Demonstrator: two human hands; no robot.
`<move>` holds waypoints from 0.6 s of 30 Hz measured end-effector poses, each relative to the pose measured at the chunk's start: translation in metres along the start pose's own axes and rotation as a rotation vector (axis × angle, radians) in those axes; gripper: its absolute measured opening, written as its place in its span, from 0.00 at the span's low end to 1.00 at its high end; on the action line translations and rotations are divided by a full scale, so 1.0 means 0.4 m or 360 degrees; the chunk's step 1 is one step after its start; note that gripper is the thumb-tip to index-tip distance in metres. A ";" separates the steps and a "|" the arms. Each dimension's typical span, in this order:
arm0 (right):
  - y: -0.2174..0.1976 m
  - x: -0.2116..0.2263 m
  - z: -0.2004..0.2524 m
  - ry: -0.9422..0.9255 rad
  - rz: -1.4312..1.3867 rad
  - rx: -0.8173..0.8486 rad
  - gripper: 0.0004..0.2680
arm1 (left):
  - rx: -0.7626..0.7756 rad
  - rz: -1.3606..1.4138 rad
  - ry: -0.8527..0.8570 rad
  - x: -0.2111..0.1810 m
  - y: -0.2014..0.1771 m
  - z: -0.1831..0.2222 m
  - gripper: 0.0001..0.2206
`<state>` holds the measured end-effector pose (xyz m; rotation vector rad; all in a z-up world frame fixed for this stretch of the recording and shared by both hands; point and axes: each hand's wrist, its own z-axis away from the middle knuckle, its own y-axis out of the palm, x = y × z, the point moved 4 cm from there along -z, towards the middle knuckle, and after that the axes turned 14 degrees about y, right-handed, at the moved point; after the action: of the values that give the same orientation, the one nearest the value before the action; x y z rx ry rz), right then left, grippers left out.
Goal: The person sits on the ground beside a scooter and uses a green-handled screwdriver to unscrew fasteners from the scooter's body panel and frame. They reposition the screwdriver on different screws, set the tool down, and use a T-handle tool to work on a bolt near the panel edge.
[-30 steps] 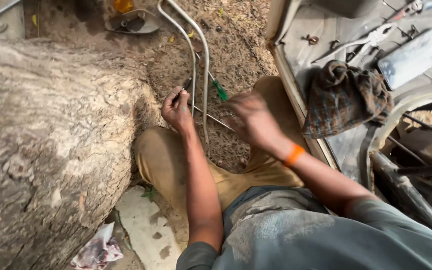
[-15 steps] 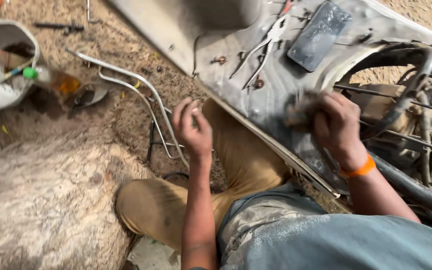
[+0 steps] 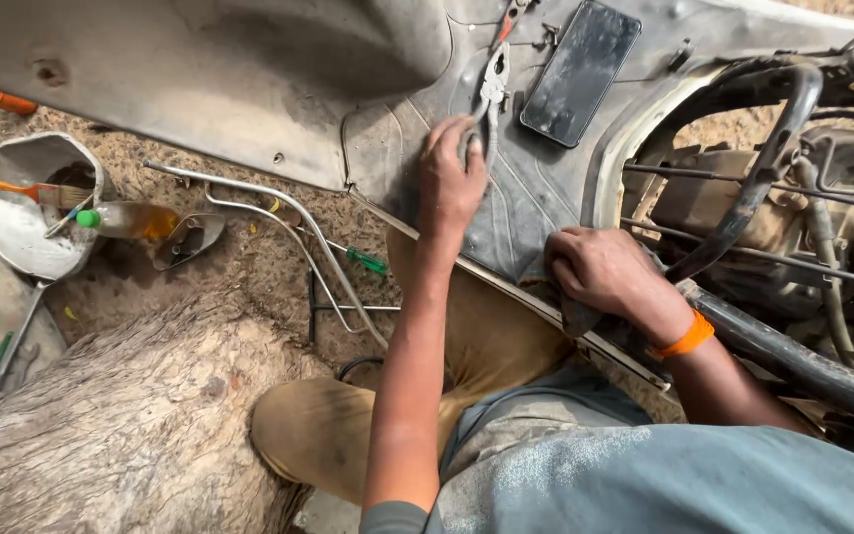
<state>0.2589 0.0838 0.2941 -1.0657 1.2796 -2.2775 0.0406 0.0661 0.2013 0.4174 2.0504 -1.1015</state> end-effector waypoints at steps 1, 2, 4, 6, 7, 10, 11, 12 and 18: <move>0.003 -0.001 -0.008 0.0018 0.0084 -0.0028 0.05 | 0.0115 0.0244 -0.0093 0.003 0.010 -0.009 0.14; 0.006 -0.001 -0.011 0.0017 0.0073 -0.0025 0.05 | 0.0123 0.0236 -0.0097 0.000 0.004 -0.009 0.14; 0.008 0.001 -0.012 0.0017 0.0115 -0.0064 0.05 | 0.0141 0.0363 0.0172 -0.025 -0.011 -0.009 0.15; 0.008 -0.001 -0.013 0.0038 0.0126 -0.0055 0.04 | 0.0121 0.0282 0.0141 -0.039 -0.044 -0.021 0.17; 0.007 -0.002 -0.015 0.0063 0.0147 -0.0047 0.04 | 0.0096 0.0210 0.0111 -0.046 -0.062 -0.029 0.19; 0.001 0.000 -0.009 0.0028 0.0015 -0.0083 0.04 | -0.0131 -0.0214 0.0297 -0.037 -0.078 -0.005 0.15; -0.002 0.010 -0.006 0.0005 0.0022 -0.0075 0.04 | -0.0150 -0.0227 0.0285 -0.035 -0.072 0.016 0.15; -0.011 0.019 -0.003 0.0022 -0.0024 -0.0182 0.07 | -0.0185 -0.0183 0.0160 -0.024 -0.068 0.038 0.14; -0.034 0.176 -0.014 -0.0429 0.0025 -0.0289 0.10 | -0.0344 -0.0180 -0.0433 -0.130 -0.207 0.158 0.12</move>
<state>0.2088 0.0531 0.3356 -1.3652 1.3921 -1.9524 0.0555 -0.0297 0.2658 0.0405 1.9406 -0.9321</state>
